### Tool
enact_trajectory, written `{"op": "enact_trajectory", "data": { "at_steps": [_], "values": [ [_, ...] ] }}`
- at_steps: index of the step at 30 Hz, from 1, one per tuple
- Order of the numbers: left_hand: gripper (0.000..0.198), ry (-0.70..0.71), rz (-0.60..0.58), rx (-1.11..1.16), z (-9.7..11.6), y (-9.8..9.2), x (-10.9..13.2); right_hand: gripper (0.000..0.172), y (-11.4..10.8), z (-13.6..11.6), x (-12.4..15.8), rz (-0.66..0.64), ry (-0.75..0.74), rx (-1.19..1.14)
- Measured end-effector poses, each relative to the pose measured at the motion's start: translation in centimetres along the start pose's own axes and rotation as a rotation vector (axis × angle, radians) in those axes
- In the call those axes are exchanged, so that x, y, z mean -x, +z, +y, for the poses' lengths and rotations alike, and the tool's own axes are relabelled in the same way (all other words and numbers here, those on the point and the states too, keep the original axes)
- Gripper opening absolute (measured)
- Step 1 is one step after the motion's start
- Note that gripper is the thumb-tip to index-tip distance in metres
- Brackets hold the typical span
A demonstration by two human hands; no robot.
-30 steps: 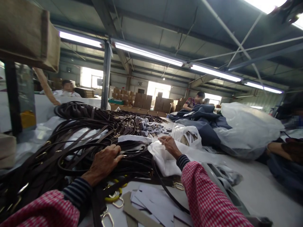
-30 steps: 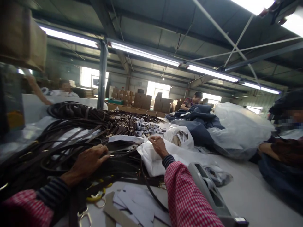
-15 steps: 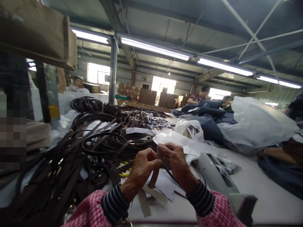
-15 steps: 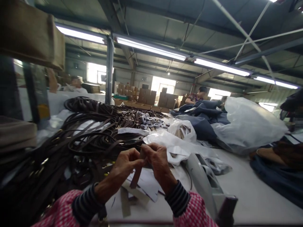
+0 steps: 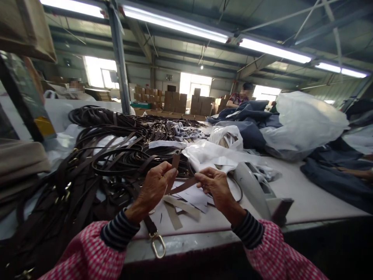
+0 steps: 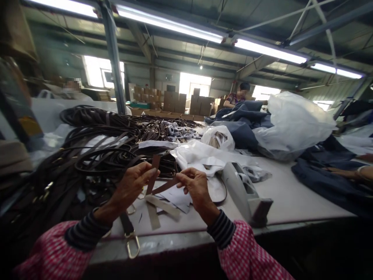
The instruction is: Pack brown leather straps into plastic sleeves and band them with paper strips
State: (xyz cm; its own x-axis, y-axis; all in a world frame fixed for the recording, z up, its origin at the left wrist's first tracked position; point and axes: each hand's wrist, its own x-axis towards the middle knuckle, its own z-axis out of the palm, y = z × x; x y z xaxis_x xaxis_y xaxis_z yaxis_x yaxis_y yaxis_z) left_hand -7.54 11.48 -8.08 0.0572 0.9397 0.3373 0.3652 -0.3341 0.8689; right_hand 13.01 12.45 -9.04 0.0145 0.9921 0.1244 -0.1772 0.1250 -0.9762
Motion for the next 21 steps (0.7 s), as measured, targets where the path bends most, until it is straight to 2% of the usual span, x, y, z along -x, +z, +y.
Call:
{"op": "enact_trajectory", "data": {
  "at_steps": [2, 4, 6, 8, 10, 13, 15, 19, 21],
  "values": [
    [0.021, 0.110, -0.047, -0.133, -0.3, 0.6, -0.3, 0.040, -0.7, 1.0, 0.5, -0.027, 0.026, 0.081],
    [0.012, 0.214, -0.177, -0.253, -0.8, 1.4, -0.3, 0.035, -1.6, 2.0, 0.9, -0.067, 0.034, 0.233],
    [0.008, 0.284, -0.341, -0.353, -1.6, 2.2, -0.1, 0.025, -3.0, 2.5, 1.3, -0.114, -0.023, 0.496],
    [0.001, 0.314, -0.449, -0.424, -2.3, 2.7, 0.1, 0.016, -4.6, 2.6, 1.7, -0.151, -0.122, 0.786],
    [0.019, 0.329, -0.496, -0.479, -2.6, 2.8, 0.3, 0.013, -6.1, 2.4, 2.0, -0.184, -0.200, 0.966],
    [0.045, 0.340, -0.559, -0.588, -2.4, 2.7, 0.1, 0.019, -7.6, 2.2, 2.0, -0.211, -0.242, 1.015],
    [0.051, 0.344, -0.605, -0.685, -2.1, 2.9, -0.3, 0.023, -8.1, 2.2, 1.7, -0.193, -0.237, 1.034],
    [0.026, 0.349, -0.622, -0.759, -2.4, 3.8, -1.6, 0.029, -8.7, 2.0, 0.9, -0.233, -0.193, 1.066],
    [0.021, 0.334, -0.598, -0.732, -3.0, 4.2, -2.2, 0.029, -8.8, 1.6, 0.9, -0.273, -0.170, 1.024]
  ]
}}
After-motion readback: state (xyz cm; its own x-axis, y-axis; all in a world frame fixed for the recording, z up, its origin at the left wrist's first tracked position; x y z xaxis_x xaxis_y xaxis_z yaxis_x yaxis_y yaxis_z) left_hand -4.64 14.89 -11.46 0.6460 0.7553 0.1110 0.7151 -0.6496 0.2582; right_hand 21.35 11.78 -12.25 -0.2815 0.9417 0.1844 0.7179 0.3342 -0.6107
